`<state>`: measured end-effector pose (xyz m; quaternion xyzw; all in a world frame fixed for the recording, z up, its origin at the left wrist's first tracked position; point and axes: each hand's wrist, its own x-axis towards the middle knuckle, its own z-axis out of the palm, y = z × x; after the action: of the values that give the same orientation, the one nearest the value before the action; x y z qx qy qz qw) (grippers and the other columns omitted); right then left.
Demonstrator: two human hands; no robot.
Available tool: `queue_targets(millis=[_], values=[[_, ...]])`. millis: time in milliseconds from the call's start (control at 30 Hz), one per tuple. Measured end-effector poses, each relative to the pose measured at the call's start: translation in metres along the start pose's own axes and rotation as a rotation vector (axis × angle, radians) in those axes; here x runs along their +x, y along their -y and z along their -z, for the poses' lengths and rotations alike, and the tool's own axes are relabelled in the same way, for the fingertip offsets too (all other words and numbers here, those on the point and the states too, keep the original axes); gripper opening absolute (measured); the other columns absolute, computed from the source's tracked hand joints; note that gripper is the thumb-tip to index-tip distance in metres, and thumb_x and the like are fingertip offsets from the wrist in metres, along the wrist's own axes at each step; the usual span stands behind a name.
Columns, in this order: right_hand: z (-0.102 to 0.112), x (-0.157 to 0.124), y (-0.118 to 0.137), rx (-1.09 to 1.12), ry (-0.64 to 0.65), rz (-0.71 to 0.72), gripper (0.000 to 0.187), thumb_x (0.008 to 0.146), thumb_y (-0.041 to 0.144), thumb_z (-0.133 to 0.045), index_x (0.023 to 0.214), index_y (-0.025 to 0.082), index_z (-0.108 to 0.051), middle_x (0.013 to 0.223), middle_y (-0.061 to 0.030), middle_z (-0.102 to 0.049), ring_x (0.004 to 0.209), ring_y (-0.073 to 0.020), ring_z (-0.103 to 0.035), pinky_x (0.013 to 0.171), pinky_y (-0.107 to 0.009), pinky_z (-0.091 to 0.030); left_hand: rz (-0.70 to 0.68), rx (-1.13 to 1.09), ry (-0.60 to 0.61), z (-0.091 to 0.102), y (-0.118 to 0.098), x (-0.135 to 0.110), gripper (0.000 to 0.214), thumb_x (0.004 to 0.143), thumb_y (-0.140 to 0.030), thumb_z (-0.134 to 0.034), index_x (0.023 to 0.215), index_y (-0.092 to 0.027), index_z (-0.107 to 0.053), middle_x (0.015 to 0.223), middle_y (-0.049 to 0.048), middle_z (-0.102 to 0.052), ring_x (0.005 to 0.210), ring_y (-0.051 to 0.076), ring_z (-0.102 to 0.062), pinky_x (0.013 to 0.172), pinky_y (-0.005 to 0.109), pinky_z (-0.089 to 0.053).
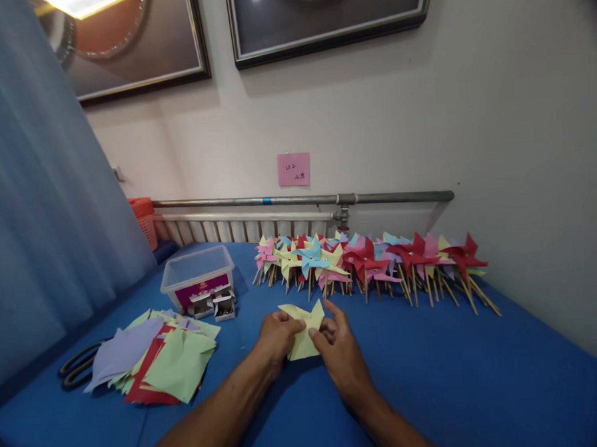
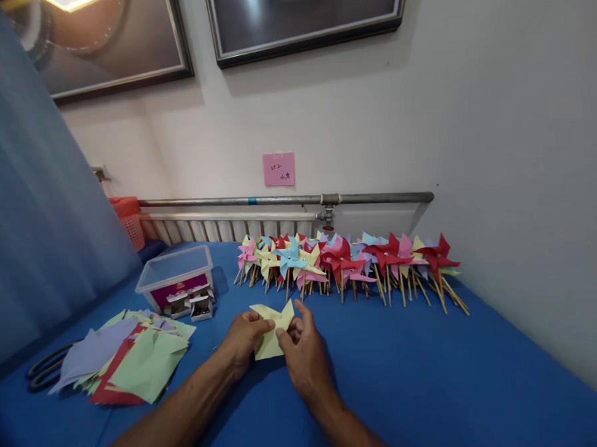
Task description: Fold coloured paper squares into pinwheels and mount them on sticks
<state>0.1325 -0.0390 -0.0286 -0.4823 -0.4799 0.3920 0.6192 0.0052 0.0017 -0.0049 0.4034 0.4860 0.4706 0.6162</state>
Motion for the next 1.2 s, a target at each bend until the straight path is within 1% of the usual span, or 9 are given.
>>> queue_targets(millis=[67, 100, 200, 267, 433, 567, 800, 1000, 1200], values=[[0.000, -0.006, 0.005, -0.053, 0.078, 0.029, 0.078, 0.079, 0.029, -0.065, 0.152, 0.022, -0.036, 0.113, -0.0088, -0.072, 0.092, -0.0236, -0.072, 0.079, -0.037, -0.058, 0.006, -0.074, -0.034, 0.000, -0.003, -0.001, 0.025, 0.053, -0.020, -0.079, 0.058, -0.018, -0.054, 0.051, 0.0003, -0.060, 0.046, 0.012, -0.052, 0.048, 0.025, -0.040], [0.000, -0.008, 0.008, -0.104, 0.122, 0.043, 0.078, 0.078, 0.025, -0.064, 0.152, 0.025, -0.037, 0.122, -0.0090, -0.069, 0.101, -0.0236, -0.071, 0.088, -0.038, -0.057, 0.007, -0.115, -0.045, 0.001, -0.005, -0.001, 0.025, 0.054, -0.019, -0.079, 0.058, -0.018, -0.054, 0.051, 0.0002, -0.060, 0.046, 0.013, -0.054, 0.049, 0.025, -0.041], [0.001, -0.014, 0.014, -0.297, 0.192, 0.117, 0.066, 0.072, 0.017, -0.064, 0.137, 0.029, -0.056, 0.132, -0.0062, -0.064, 0.117, -0.0251, -0.064, 0.104, -0.041, -0.049, -0.010, -0.229, -0.065, 0.002, -0.008, -0.001, 0.026, 0.055, -0.017, -0.078, 0.060, -0.018, -0.052, 0.052, -0.0013, -0.059, 0.048, 0.013, -0.056, 0.051, 0.025, -0.044], [0.000, -0.015, 0.016, -0.380, 0.203, 0.149, 0.051, 0.071, 0.016, -0.066, 0.120, 0.029, -0.067, 0.131, -0.0056, -0.063, 0.121, -0.0270, -0.062, 0.108, -0.042, -0.046, -0.021, -0.258, -0.056, 0.003, -0.008, 0.000, 0.029, 0.054, -0.016, -0.078, 0.060, -0.019, -0.049, 0.052, -0.0026, -0.057, 0.048, 0.013, -0.055, 0.051, 0.024, -0.043], [0.001, -0.011, 0.015, -0.379, 0.127, 0.207, 0.015, 0.084, 0.034, -0.067, 0.095, 0.028, -0.075, 0.130, -0.0080, -0.061, 0.117, -0.0276, -0.063, 0.103, -0.039, -0.047, -0.014, -0.231, -0.012, 0.002, 0.000, 0.003, 0.026, 0.051, -0.019, -0.078, 0.062, -0.017, -0.055, 0.057, -0.0007, -0.061, 0.050, 0.011, -0.054, 0.052, 0.024, -0.041], [0.005, -0.005, 0.011, -0.315, 0.049, 0.152, 0.025, 0.088, 0.045, -0.063, 0.084, 0.025, -0.076, 0.124, -0.0100, -0.064, 0.111, -0.0269, -0.064, 0.097, -0.036, -0.049, 0.010, -0.221, -0.007, 0.000, 0.002, 0.003, 0.025, 0.051, -0.019, -0.078, 0.064, -0.016, -0.057, 0.057, 0.0004, -0.063, 0.051, 0.012, -0.055, 0.053, 0.024, -0.042], [0.005, 0.004, 0.005, -0.190, -0.009, 0.014, 0.026, 0.079, 0.044, -0.068, 0.067, 0.022, -0.071, 0.109, -0.0103, -0.072, 0.099, -0.0279, -0.068, 0.092, -0.038, -0.049, 0.021, -0.190, 0.003, -0.002, -0.002, -0.002, 0.025, 0.050, -0.019, -0.078, 0.061, -0.017, -0.056, 0.052, 0.0003, -0.062, 0.047, 0.013, -0.054, 0.051, 0.025, -0.041], [0.003, 0.004, 0.007, -0.245, -0.028, -0.012, 0.022, 0.075, 0.037, -0.066, 0.059, 0.023, -0.066, 0.093, -0.0057, -0.075, 0.081, -0.0229, -0.067, 0.081, -0.033, -0.049, 0.009, -0.171, -0.016, -0.003, -0.001, -0.002, 0.027, 0.052, -0.018, -0.080, 0.062, -0.017, -0.054, 0.053, -0.0006, -0.062, 0.046, 0.012, -0.053, 0.051, 0.025, -0.039], [0.003, 0.005, 0.006, -0.281, -0.057, -0.066, 0.022, 0.075, 0.038, -0.064, 0.059, 0.024, -0.064, 0.073, -0.0018, -0.072, 0.068, -0.0207, -0.061, 0.066, -0.031, -0.046, 0.007, -0.113, -0.009, -0.003, 0.000, -0.002, 0.025, 0.055, -0.019, -0.080, 0.060, -0.017, -0.056, 0.050, -0.0008, -0.059, 0.045, 0.012, -0.051, 0.050, 0.025, -0.038]])
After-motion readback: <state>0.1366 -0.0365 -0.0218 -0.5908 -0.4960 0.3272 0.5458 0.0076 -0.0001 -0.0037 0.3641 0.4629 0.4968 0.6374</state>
